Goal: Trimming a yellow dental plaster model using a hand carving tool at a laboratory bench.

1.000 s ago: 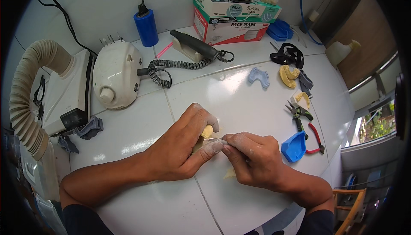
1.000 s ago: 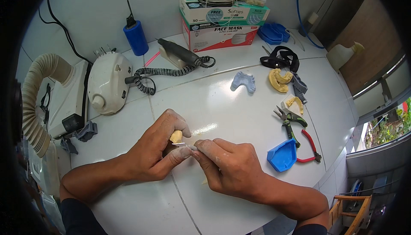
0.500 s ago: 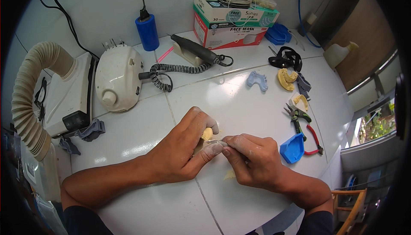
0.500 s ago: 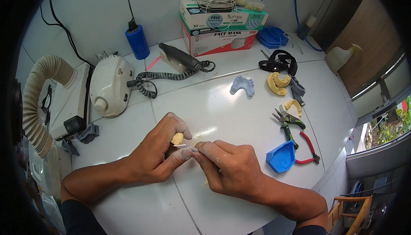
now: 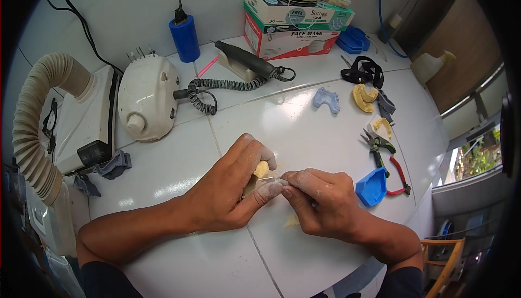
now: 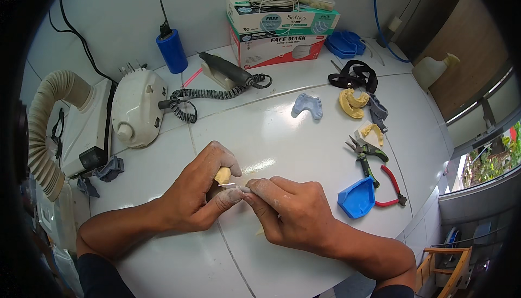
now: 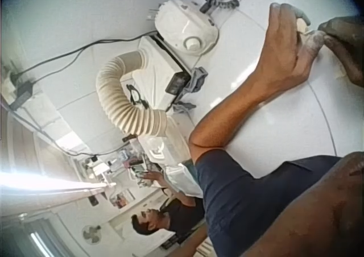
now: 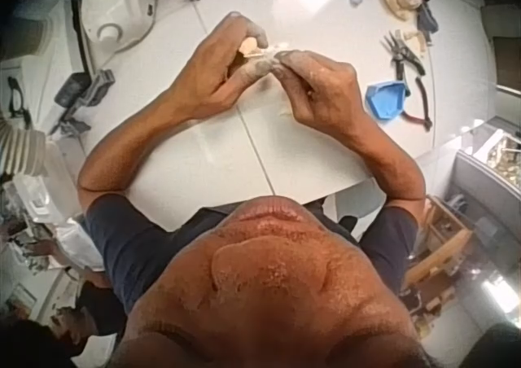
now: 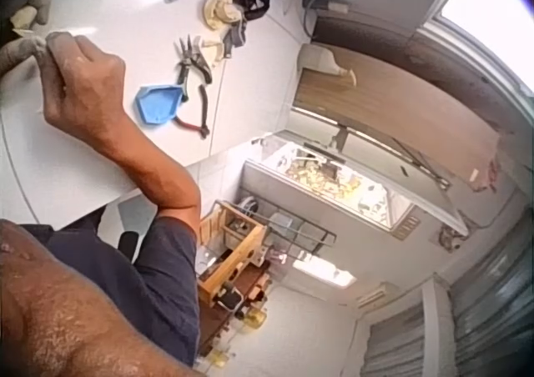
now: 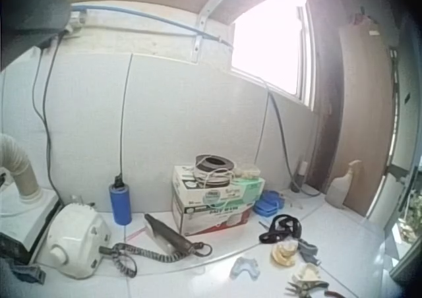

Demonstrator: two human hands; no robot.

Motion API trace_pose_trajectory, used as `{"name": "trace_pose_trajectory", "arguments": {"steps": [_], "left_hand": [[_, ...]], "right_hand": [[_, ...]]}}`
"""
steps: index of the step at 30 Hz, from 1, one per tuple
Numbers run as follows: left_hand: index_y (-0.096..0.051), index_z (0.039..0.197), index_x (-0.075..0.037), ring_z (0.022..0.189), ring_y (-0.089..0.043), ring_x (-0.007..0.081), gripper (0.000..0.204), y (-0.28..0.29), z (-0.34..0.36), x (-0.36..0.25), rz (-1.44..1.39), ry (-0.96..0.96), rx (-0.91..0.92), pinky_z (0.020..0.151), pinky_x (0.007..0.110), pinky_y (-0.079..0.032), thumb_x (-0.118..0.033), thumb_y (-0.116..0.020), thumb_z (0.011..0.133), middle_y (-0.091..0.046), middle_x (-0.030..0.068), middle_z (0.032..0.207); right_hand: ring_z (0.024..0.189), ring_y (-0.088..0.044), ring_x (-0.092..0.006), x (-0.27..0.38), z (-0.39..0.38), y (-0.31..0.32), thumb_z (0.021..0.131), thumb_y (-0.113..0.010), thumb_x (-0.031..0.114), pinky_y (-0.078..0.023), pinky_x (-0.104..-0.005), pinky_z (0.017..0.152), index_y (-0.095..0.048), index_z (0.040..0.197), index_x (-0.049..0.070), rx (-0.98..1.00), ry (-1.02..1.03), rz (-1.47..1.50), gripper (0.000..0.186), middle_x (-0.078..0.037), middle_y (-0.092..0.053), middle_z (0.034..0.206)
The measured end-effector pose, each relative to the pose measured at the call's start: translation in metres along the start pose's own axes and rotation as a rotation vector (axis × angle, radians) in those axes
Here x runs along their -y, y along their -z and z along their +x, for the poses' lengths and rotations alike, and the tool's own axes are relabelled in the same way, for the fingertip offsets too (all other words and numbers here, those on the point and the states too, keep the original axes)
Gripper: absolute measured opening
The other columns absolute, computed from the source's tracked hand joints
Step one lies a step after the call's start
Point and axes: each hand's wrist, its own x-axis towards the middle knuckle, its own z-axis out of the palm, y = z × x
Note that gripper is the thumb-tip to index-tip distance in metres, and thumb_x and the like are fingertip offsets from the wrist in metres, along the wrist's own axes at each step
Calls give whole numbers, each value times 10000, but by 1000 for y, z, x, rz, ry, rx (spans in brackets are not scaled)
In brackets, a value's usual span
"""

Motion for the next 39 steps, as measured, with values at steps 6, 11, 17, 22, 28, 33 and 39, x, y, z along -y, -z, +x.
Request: {"name": "trace_pose_trajectory", "arguments": {"steps": [6,11,17,22,28,33,39], "left_hand": [[-601,1206,-21,930,-561,257,330,1,2,1,30,-24,10,807,377,-481,-286,-753,1079,-530,137,1089],[-610,1190,-20,918,-557,246,316,1,2,-1,8,39,28,793,365,-478,-281,-750,1081,-525,130,1073],[-599,1219,-25,931,-563,236,319,1,0,0,-27,12,16,793,360,-474,-263,-755,1075,-531,131,1111],[-596,1219,-22,951,-565,264,320,1,2,2,1,-46,18,831,380,-480,-258,-755,1072,-530,140,1117],[-603,1194,-18,946,-567,276,288,3,1,-2,66,10,38,823,392,-486,-247,-737,1083,-528,143,1103],[-602,1204,-18,944,-564,279,298,1,0,-3,24,19,15,820,394,-485,-248,-743,1077,-526,148,1102],[-612,1192,-16,943,-561,280,300,0,0,0,41,-31,4,820,395,-484,-249,-757,1069,-528,152,1092]], "right_hand": [[580,-679,-279,0,0,-2,990,-792,66,-522,-392,502,-749,1083,31,-4,4,2,109,-98,-710,795],[581,-682,-284,2,1,-2,989,-792,59,-526,-392,506,-751,1078,30,-26,-11,13,103,-103,-712,795],[597,-690,-276,0,0,0,982,-798,65,-529,-388,510,-756,1080,38,6,13,-2,110,-97,-720,819],[597,-686,-272,0,-1,-1,982,-798,67,-522,-389,505,-760,1096,38,1,10,-5,124,-94,-720,822],[580,-675,-276,5,0,-1,987,-794,63,-522,-394,501,-760,1096,35,-17,-25,-28,118,-102,-710,803],[571,-669,-275,4,1,0,986,-795,63,-517,-395,498,-760,1091,29,-30,0,-6,116,-102,-705,793],[577,-676,-275,2,-1,1,985,-797,64,-529,-395,507,-763,1107,28,25,-4,-8,132,-102,-710,800]]}}
